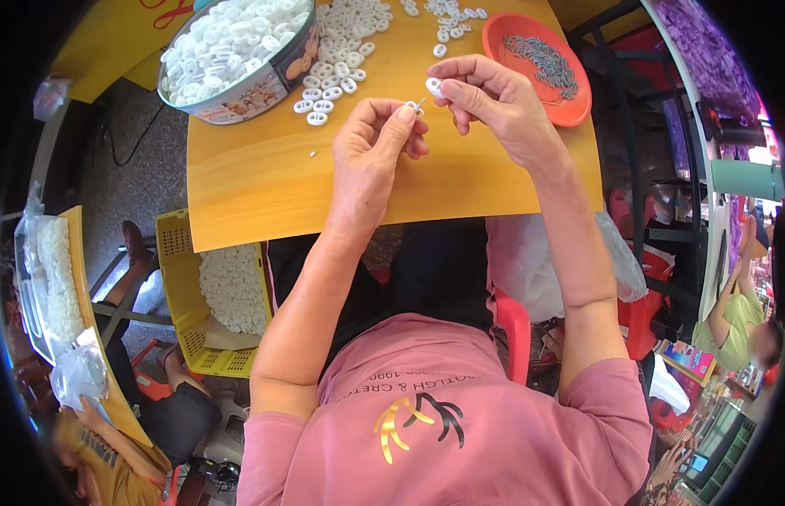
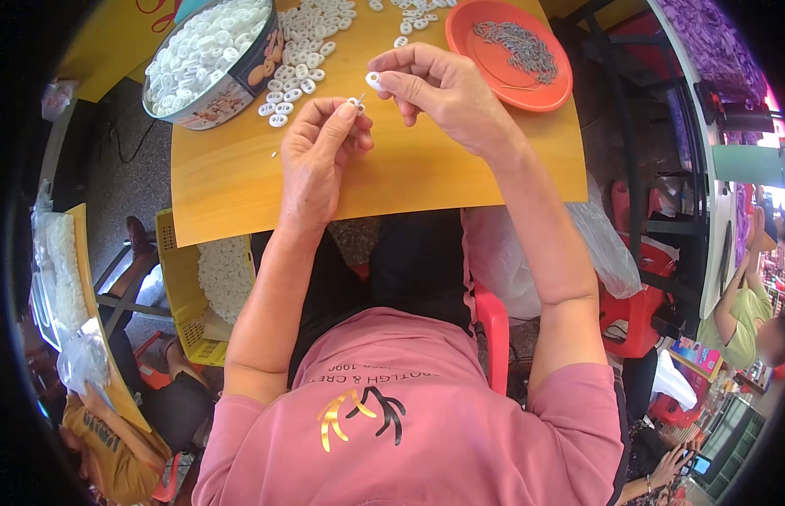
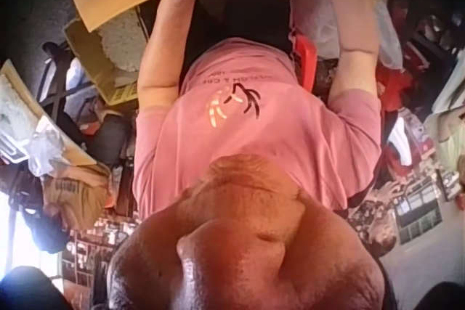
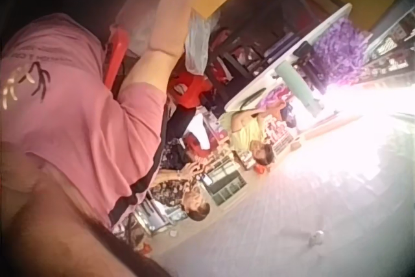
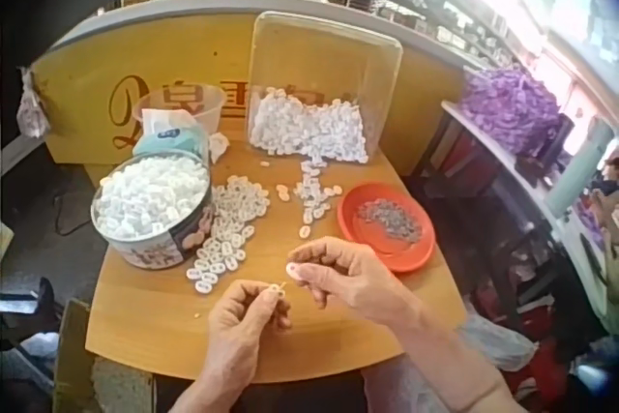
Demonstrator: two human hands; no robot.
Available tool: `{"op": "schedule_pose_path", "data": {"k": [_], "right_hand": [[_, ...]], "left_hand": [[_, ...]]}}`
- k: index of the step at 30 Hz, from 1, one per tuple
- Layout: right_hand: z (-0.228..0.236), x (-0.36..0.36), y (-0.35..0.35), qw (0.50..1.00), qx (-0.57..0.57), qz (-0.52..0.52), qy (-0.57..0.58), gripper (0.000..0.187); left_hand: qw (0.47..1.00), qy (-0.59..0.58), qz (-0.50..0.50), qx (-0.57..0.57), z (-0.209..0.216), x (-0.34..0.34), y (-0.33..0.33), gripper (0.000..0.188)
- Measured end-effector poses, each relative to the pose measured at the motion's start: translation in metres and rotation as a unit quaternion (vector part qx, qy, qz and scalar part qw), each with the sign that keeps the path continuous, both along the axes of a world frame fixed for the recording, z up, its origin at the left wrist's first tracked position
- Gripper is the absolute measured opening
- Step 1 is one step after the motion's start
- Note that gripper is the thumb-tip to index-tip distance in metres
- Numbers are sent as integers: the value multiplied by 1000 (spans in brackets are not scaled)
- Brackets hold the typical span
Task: The person is manually inspecting and sorting small white plastic parts with alphanumeric labels.
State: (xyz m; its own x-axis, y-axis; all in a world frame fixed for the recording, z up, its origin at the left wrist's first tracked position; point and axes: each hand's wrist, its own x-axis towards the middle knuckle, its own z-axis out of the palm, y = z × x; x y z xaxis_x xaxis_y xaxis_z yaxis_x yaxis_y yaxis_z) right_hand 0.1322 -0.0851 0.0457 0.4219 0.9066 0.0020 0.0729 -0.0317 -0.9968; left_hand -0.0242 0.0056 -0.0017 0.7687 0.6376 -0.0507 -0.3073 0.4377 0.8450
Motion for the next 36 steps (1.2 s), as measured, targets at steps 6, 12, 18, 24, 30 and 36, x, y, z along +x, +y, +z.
{"op": "schedule_pose_path", "data": {"k": [6,12,18,24,30,36], "right_hand": [[1,-6,-4,999,20,-15,-32,24],[-3,-13,-6,996,25,-23,-77,21],[-4,-26,-8,979,41,-74,-185,17],[-7,-28,-6,947,67,-68,-308,16],[-11,-36,-7,956,62,-91,-273,13],[-30,-48,-3,956,107,-149,-227,10]], "left_hand": [[1000,9,0,1,2,1,0,16],[1000,10,3,11,1,2,-1,17],[1000,15,12,8,1,2,-2,17],[999,13,10,31,-1,3,-3,16],[999,20,23,39,-1,3,-3,14],[999,28,29,37,-2,4,-2,14]]}}
